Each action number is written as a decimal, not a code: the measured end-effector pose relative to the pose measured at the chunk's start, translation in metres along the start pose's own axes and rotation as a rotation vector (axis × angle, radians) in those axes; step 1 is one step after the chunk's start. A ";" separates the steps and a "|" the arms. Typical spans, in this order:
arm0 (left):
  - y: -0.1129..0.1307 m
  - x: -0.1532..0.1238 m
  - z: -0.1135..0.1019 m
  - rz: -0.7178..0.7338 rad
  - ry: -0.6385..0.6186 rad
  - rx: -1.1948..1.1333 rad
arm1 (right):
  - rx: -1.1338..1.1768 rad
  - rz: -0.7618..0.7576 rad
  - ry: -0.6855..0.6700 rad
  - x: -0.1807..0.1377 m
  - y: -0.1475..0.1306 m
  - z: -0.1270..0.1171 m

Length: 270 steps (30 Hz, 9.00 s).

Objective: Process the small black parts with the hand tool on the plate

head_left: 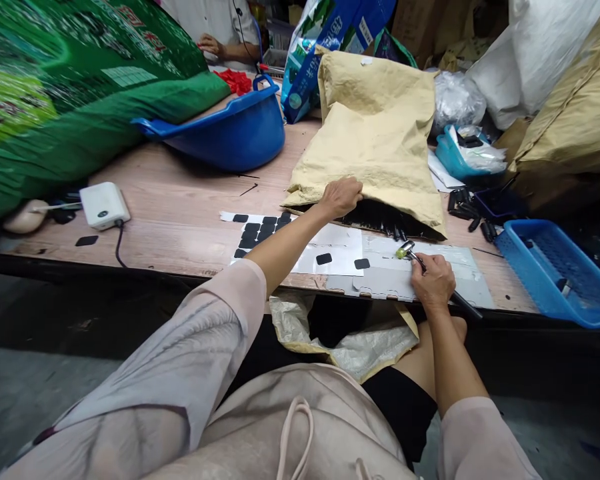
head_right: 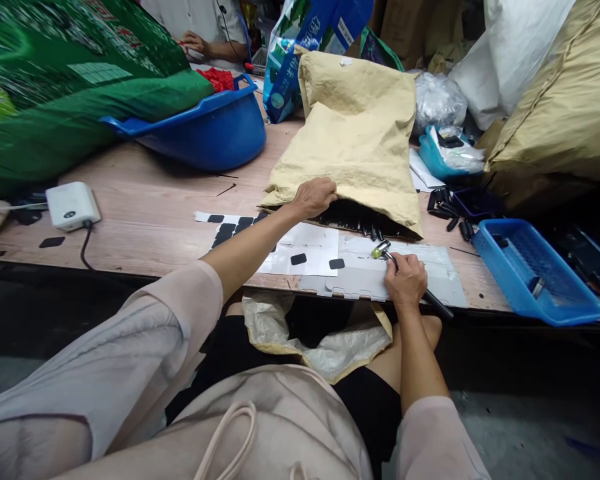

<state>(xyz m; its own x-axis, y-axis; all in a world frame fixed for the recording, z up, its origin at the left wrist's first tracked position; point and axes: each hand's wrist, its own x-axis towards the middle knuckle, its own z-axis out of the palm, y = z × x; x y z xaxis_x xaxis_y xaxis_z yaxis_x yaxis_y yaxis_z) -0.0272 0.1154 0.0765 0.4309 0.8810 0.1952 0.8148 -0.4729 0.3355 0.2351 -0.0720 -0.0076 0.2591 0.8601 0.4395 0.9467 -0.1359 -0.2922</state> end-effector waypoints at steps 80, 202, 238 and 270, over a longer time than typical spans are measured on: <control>0.063 -0.160 0.075 0.075 -0.041 -0.332 | 0.044 0.072 -0.022 -0.005 -0.008 -0.017; 0.058 -0.138 0.068 0.044 -0.103 -0.475 | 0.196 -0.092 0.037 -0.019 -0.016 -0.028; 0.060 -0.136 0.072 -0.013 -0.077 -0.511 | 0.101 0.004 0.006 -0.003 0.000 -0.025; 0.056 -0.253 0.093 0.008 -0.610 -0.278 | -0.014 0.058 0.008 0.002 0.008 -0.002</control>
<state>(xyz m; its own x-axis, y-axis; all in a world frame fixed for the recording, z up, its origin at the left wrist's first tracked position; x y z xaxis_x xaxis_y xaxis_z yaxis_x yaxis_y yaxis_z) -0.0544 -0.1323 -0.0396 0.6452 0.6891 -0.3298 0.7156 -0.3939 0.5769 0.2439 -0.0724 -0.0070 0.3153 0.8463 0.4293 0.9325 -0.1923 -0.3058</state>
